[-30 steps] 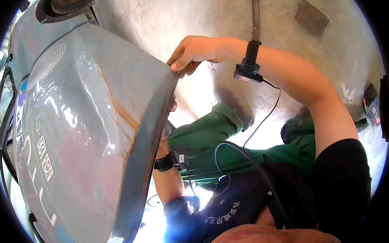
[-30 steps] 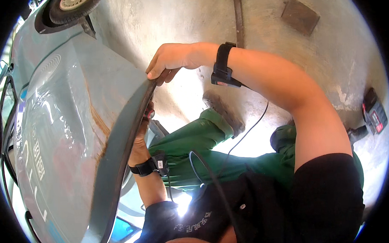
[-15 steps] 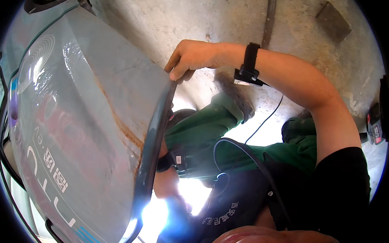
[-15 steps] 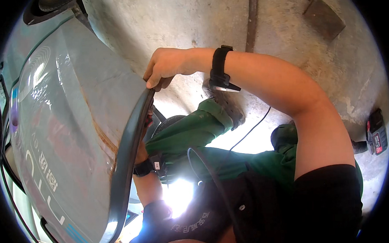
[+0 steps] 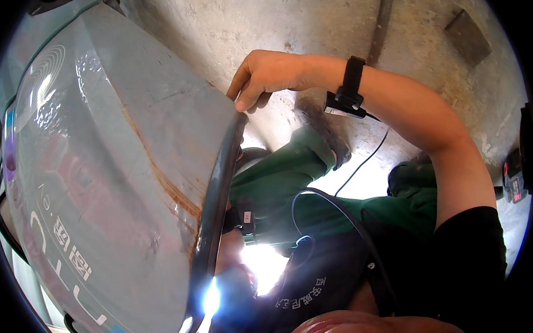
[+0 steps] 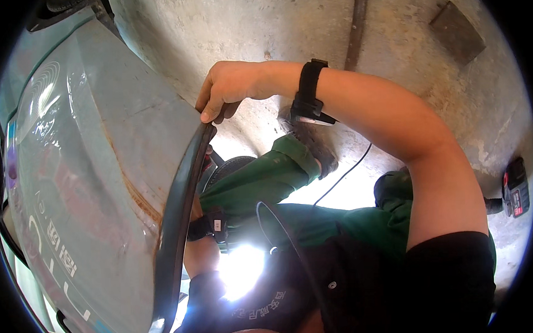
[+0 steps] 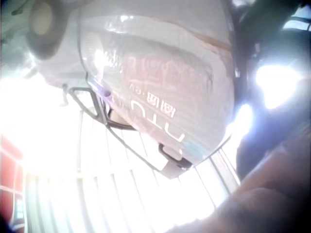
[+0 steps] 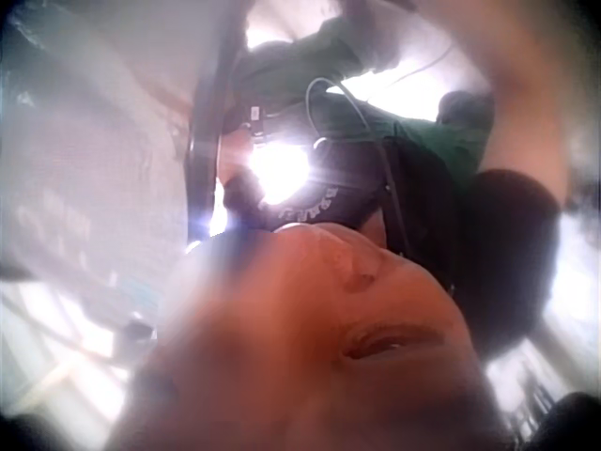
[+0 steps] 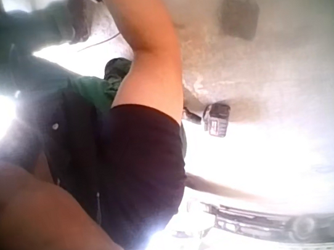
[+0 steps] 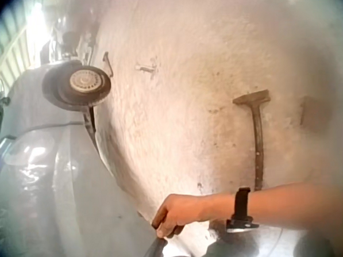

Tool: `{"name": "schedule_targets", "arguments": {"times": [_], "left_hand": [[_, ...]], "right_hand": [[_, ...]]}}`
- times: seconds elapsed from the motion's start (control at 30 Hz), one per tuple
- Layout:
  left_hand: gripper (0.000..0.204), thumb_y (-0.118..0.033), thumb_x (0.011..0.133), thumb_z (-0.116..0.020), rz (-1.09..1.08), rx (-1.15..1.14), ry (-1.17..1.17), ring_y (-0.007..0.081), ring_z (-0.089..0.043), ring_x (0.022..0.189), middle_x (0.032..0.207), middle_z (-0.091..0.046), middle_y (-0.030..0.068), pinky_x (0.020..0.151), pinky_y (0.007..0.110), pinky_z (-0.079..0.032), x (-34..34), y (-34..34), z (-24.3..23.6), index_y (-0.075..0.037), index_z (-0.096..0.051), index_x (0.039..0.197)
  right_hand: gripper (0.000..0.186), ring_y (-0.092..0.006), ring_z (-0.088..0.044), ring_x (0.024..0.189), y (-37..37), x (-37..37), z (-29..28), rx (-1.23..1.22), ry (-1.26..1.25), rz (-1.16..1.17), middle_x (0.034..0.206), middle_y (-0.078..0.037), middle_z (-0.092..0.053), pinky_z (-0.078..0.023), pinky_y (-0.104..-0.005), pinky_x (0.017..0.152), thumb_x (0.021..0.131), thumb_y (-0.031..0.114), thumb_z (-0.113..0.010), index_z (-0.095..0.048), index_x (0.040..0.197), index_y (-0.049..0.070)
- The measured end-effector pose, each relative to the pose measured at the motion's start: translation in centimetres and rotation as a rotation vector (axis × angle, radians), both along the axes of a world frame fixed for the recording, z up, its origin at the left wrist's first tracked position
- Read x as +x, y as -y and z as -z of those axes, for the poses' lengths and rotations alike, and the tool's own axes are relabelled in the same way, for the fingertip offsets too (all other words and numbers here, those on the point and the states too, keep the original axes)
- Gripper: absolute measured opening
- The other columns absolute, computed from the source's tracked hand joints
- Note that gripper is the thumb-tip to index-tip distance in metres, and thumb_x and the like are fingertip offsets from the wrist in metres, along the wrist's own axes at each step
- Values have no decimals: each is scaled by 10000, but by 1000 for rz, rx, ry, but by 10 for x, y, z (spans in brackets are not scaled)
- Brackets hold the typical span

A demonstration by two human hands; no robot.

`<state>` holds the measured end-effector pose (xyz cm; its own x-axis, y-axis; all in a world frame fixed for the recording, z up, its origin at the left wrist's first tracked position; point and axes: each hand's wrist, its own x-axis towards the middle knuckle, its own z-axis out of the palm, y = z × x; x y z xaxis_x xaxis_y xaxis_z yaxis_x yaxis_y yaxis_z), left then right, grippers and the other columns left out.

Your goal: The person uses a screwdriver, a hammer, and a metal block to straighten and align the metal frame and outer panel of a blue vehicle door.

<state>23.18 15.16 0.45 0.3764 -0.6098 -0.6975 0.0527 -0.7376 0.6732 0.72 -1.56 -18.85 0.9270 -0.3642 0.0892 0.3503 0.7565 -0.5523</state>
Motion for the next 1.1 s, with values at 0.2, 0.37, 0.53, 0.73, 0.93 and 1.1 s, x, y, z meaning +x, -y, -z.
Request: {"name": "schedule_targets", "arguments": {"times": [0.2, 0.37, 0.53, 0.73, 0.93, 1.1], "left_hand": [[483, -242, 901, -682, -10, 7, -4, 260, -620, 910, 1019, -663, 182, 691, 315, -494, 0, 1, 2, 55, -556, 1261], [484, -241, 902, -681, -7, 12, -4, 255, -620, 908, 1022, -662, 182, 681, 309, -490, -2, 6, 4, 55, -554, 1264], [486, -241, 904, -680, 0, 5, -14, 250, -621, 907, 1024, -661, 183, 670, 303, -487, -2, 8, 6, 55, -552, 1267], [487, -241, 906, -679, 22, 0, -29, 243, -621, 904, 1028, -660, 183, 658, 295, -483, -2, 14, 10, 55, -549, 1271], [489, -240, 908, -677, 45, -4, -61, 237, -621, 902, 1031, -659, 184, 646, 288, -478, 1, 17, 15, 55, -546, 1274], [490, -240, 909, -676, 67, -19, -86, 232, -622, 901, 1033, -659, 184, 636, 281, -475, 5, 20, 20, 55, -544, 1277]], "right_hand": [[499, -200, -691, 832, 5, 7, -1, -12, -16, -36, 931, -159, -714, -560, -295, 723, 844, 337, -733, -680, 1100, -89], [664, -216, -684, 896, 10, 29, -20, -101, -188, 108, 978, -181, -699, -560, -321, 715, 893, 562, -634, -684, 1089, -70], [607, -199, -668, 891, 15, 34, -12, -199, -186, 92, 969, -155, -700, -558, -323, 703, 905, 538, -630, -696, 1061, -45], [514, -175, -671, 816, 20, 24, 2, -233, -293, 128, 882, -115, -715, -558, -320, 708, 925, 457, -628, -708, 1004, -44], [308, -196, -672, 790, 60, -20, 40, -1071, -1302, 524, 817, -116, -692, -548, -368, 710, 912, 296, -575, -692, 1048, 45], [340, -333, -673, 773, 58, -120, 61, -1211, -1584, 415, 757, -188, -680, -506, -438, 686, 848, 317, -644, -687, 743, -4]]}}
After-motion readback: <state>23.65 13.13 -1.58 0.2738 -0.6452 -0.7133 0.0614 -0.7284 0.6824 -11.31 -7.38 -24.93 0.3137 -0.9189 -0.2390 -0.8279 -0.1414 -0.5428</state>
